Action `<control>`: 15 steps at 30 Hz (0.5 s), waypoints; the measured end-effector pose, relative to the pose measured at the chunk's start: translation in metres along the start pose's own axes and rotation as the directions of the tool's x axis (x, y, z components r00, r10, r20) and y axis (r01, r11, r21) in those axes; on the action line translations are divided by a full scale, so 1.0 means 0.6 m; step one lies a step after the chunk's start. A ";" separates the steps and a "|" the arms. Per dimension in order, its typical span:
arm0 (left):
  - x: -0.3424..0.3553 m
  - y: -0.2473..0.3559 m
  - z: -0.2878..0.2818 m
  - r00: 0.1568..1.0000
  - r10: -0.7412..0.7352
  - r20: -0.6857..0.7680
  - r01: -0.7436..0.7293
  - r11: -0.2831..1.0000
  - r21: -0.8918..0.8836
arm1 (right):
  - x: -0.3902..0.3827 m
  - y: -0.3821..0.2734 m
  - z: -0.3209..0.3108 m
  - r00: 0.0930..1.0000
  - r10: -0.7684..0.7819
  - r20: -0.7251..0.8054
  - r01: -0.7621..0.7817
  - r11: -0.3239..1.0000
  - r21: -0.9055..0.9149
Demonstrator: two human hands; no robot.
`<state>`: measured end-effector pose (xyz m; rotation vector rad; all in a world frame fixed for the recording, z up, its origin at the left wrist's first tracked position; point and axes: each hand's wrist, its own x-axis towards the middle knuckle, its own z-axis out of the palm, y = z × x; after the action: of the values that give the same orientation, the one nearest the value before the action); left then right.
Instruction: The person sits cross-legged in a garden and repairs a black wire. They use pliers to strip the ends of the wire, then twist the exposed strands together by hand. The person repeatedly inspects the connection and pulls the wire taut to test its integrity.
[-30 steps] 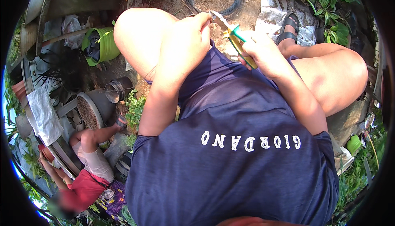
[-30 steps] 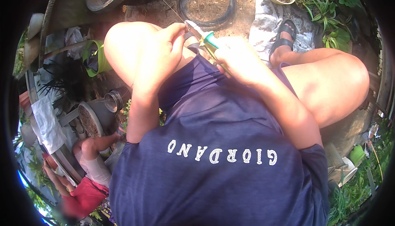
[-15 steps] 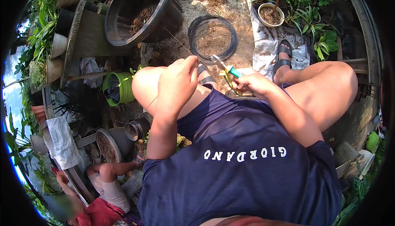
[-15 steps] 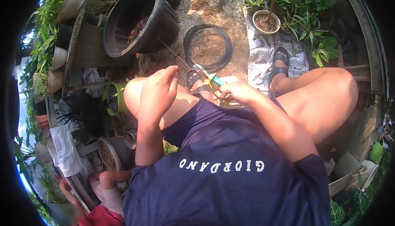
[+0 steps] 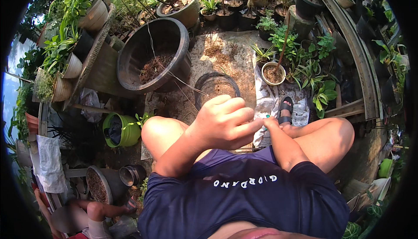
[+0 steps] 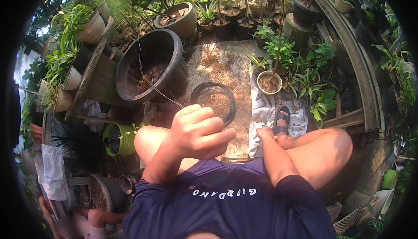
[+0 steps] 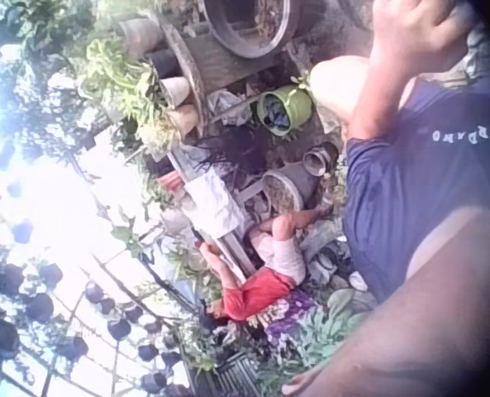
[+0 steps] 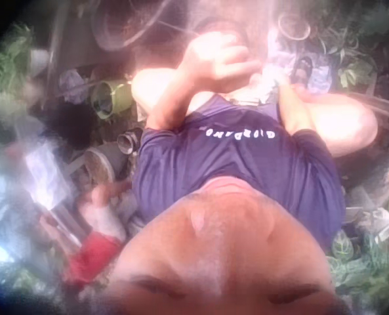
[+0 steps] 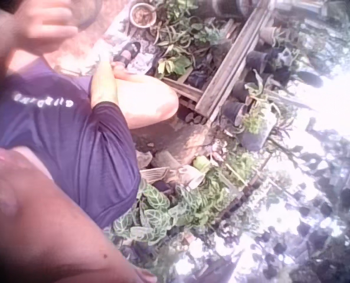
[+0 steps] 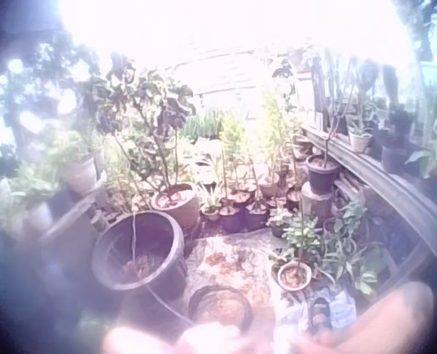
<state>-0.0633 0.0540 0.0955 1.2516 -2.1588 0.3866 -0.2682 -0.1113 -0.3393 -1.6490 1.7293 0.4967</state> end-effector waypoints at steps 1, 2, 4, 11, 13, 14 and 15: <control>-0.007 0.001 0.022 0.999 0.040 -0.011 -0.040 0.999 -0.003 | 0.000 -0.023 -0.022 0.997 -0.014 0.074 0.011 0.999 0.050; -0.012 -0.003 0.049 0.995 0.101 -0.027 -0.102 0.994 -0.026 | 0.000 -0.048 -0.045 0.999 -0.025 0.036 0.018 0.981 0.194; -0.046 -0.012 0.101 0.988 0.148 0.043 -0.144 0.985 -0.093 | -0.098 -0.140 -0.131 0.897 -0.320 0.304 -0.051 0.609 0.791; -0.074 0.046 0.286 0.731 0.501 0.464 -0.232 0.821 -0.521 | -0.380 -0.248 -0.480 0.529 -0.793 0.302 0.322 0.516 0.793; -0.093 0.048 0.313 0.700 0.441 0.561 -0.178 0.869 -0.461 | -0.381 -0.248 -0.507 0.551 -0.826 0.121 0.386 0.380 0.841; -0.119 0.044 0.344 0.731 0.421 0.537 -0.192 0.882 -0.430 | -0.371 -0.248 -0.514 0.548 -0.835 0.048 0.397 0.310 0.864; -0.131 0.036 0.359 0.694 0.418 0.587 -0.223 0.899 -0.377 | -0.370 -0.254 -0.520 0.528 -0.846 -0.077 0.471 0.216 0.855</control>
<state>-0.1292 0.0057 -0.1196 0.9077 -2.9281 -0.2854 -0.1956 -0.1870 0.0591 -1.2491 0.5112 -0.3725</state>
